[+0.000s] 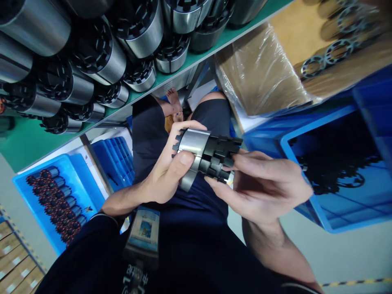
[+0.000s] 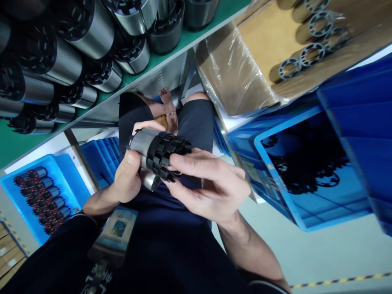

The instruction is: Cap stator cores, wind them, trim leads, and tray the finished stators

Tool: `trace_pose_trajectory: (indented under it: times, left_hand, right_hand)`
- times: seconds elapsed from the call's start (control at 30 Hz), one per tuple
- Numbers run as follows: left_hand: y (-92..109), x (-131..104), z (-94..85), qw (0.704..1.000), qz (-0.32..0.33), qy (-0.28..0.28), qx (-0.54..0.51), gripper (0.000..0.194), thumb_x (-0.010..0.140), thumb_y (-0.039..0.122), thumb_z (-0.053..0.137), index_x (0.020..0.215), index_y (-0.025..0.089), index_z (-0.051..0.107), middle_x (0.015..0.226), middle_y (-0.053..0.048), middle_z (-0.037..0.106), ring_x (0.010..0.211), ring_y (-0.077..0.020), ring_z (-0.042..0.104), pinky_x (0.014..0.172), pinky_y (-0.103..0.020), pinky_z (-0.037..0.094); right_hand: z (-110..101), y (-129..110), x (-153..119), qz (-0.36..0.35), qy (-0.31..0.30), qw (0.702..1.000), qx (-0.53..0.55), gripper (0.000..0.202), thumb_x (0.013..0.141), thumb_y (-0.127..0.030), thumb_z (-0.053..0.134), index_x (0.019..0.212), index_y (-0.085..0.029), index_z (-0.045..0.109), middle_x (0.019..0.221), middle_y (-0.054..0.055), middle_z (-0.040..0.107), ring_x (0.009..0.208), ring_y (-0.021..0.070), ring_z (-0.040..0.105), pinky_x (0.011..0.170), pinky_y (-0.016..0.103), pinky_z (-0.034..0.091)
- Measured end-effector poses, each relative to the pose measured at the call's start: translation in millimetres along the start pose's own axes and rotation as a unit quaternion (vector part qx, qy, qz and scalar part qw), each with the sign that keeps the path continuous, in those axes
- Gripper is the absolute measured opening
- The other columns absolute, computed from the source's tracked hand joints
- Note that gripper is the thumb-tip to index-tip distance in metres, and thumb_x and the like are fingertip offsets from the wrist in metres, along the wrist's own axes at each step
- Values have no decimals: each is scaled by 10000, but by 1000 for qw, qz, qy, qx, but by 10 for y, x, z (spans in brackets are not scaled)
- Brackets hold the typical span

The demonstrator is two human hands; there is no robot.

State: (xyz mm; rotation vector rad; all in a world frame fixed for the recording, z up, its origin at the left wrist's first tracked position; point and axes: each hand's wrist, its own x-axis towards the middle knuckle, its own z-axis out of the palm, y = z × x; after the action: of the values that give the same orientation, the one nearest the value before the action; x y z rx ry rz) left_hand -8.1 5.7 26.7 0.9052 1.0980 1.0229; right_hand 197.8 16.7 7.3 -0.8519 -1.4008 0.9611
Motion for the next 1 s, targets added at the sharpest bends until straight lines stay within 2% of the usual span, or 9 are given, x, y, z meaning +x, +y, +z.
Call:
trace_pose_trajectory:
  times: [0.1,0.23,0.37,0.5,0.63,0.7,0.83,0.93,1.0]
  left_hand:
    - [86,-25,-22,998,-33,-38,-28,591,1211,743,677,1581,283,701,1331,-103,779,1141,-311,819,1090,-483,728]
    - [131,-58,-16,983,-132,-66,-106,482,1289,658,540,1558,293,705,1162,-69,829,918,-272,829,925,-450,756]
    - [80,-69,-32,995,-78,-22,-54,533,1230,729,631,1498,290,771,1347,-95,812,1126,-300,821,1087,-462,732]
    - [60,-94,-87,991,-99,-67,-67,608,1213,801,570,1558,322,715,1219,-98,811,963,-316,803,923,-485,745]
    - [60,-129,-131,996,-67,-56,-13,624,1186,810,596,1550,328,752,1384,-121,784,1205,-367,770,1173,-533,695]
    - [40,-137,-147,997,-49,-59,-5,644,1180,823,583,1559,334,761,1402,-120,778,1244,-375,750,1212,-541,669]
    - [-38,-118,-182,997,-23,-71,-15,668,1130,805,705,1590,321,725,1325,-110,784,1138,-355,775,1074,-520,684]
    - [-85,-92,-182,998,20,-60,-23,712,995,661,974,1550,297,716,1229,-77,786,1025,-290,779,969,-435,663]
    - [-92,-86,-149,998,13,-44,-43,723,957,621,1035,1517,298,710,1209,-67,798,1018,-276,795,961,-410,657]
  right_hand:
    - [-25,-47,-7,6,-6,1000,-11,840,901,-13,1055,1656,-324,855,1207,44,980,877,251,952,825,366,849]
    - [-73,-86,39,-36,-56,997,-31,826,831,64,1065,1579,-244,899,1185,54,978,848,201,929,769,270,817]
    - [-40,-105,58,21,-39,999,-13,731,891,10,1040,1539,-303,919,1104,30,975,810,229,929,667,304,804]
    - [8,-136,33,-6,-51,998,-40,742,905,16,1026,1544,-345,916,1120,23,980,776,245,925,630,339,799]
    - [41,-206,-21,44,-19,999,-12,795,883,21,1047,1546,-396,913,1116,-3,977,745,239,914,635,358,805]
    - [54,-236,-30,26,-18,999,-14,807,886,17,1050,1579,-366,899,1123,8,980,747,242,921,620,347,805]
    - [74,-266,7,-11,-54,997,-48,826,922,13,1037,1660,-306,848,1153,20,982,845,241,954,718,306,837]
    - [39,-285,-12,12,-86,996,-18,854,958,-31,1044,1725,-316,799,1195,12,981,929,244,973,830,307,856]
    - [-38,-302,-85,54,-101,993,-19,885,964,-35,1034,1742,-374,786,1246,10,979,969,278,980,874,359,873]
